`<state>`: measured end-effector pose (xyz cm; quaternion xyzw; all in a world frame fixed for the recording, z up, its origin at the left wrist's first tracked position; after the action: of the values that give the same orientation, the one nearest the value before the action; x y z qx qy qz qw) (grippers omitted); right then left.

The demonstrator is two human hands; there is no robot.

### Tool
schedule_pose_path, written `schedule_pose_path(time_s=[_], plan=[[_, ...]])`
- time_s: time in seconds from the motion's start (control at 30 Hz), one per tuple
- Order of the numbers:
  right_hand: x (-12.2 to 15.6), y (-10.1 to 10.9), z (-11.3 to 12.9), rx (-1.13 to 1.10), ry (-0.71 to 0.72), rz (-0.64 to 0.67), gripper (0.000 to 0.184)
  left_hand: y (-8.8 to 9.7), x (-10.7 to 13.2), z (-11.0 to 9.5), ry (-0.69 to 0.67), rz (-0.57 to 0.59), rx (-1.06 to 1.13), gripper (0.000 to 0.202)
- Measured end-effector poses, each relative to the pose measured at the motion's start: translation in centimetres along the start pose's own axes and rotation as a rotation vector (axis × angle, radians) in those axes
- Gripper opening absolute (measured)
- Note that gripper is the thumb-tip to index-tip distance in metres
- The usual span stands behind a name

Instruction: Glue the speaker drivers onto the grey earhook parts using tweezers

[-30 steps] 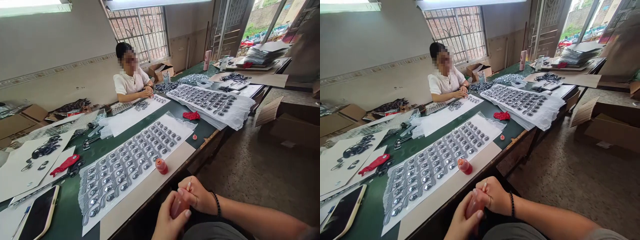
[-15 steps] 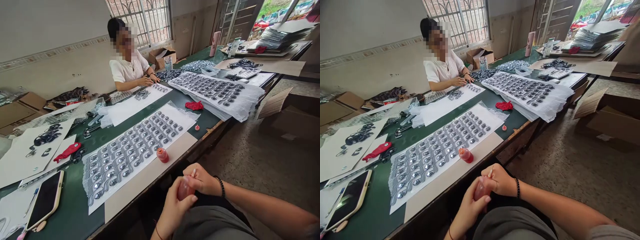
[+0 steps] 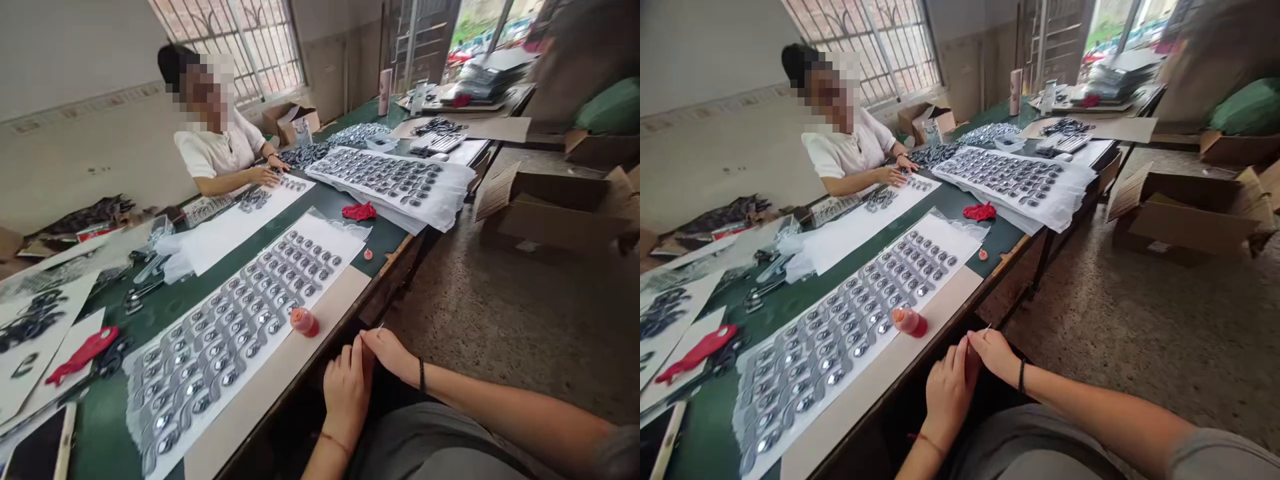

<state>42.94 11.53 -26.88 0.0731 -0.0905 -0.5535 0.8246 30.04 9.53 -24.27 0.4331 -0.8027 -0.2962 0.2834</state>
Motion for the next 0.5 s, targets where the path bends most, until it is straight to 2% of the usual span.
schedule_pose_path(time_s=[0.07, 0.13, 0.17, 0.2, 0.27, 0.33, 0.4, 0.5], plan=[[1.0, 0.8, 0.5, 0.051, 0.085, 0.066, 0.056, -0.5, 0.6, 0.1, -0.042, 0.164, 0.279, 0.045], [2.0, 1.6, 1.4, 0.114, 0.181, 0.162, 0.057, -1.1, 1.1, 0.2, -0.078, 0.413, 0.535, 0.048], [2.4, 1.9, 1.7, 0.141, 0.217, 0.202, 0.058, -1.3, 1.2, 0.2, -0.089, 0.515, 0.598, 0.048], [2.6, 2.0, 2.0, 0.164, 0.239, 0.223, 0.058, -1.5, 1.2, 0.3, -0.094, 0.571, 0.600, 0.048], [2.7, 2.0, 2.0, 0.196, 0.229, 0.187, 0.057, -1.5, 0.7, 0.3, -0.066, 0.534, 0.560, 0.044], [2.2, 1.7, 1.0, 0.211, 0.164, 0.076, 0.056, -1.4, -0.2, 0.4, -0.015, 0.395, 0.453, 0.028], [1.5, 1.1, -0.9, 0.204, 0.062, -0.052, 0.056, -1.5, -1.4, 0.5, 0.043, 0.269, 0.324, 0.013], [0.5, 0.3, -4.2, 0.172, -0.105, -0.188, 0.054, -2.6, -3.1, 1.0, 0.120, 0.146, 0.175, 0.015]])
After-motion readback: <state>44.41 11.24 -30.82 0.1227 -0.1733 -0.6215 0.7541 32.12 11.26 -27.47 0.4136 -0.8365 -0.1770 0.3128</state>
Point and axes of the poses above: each hand's wrist, its own x-axis away from the middle knuckle, its own y-axis out of the back of the hand, z = x × y, the point moved 1 cm from there along -x, towards the middle knuckle, and after that the axes turned 14 degrees about z, right-handed, at the moved point
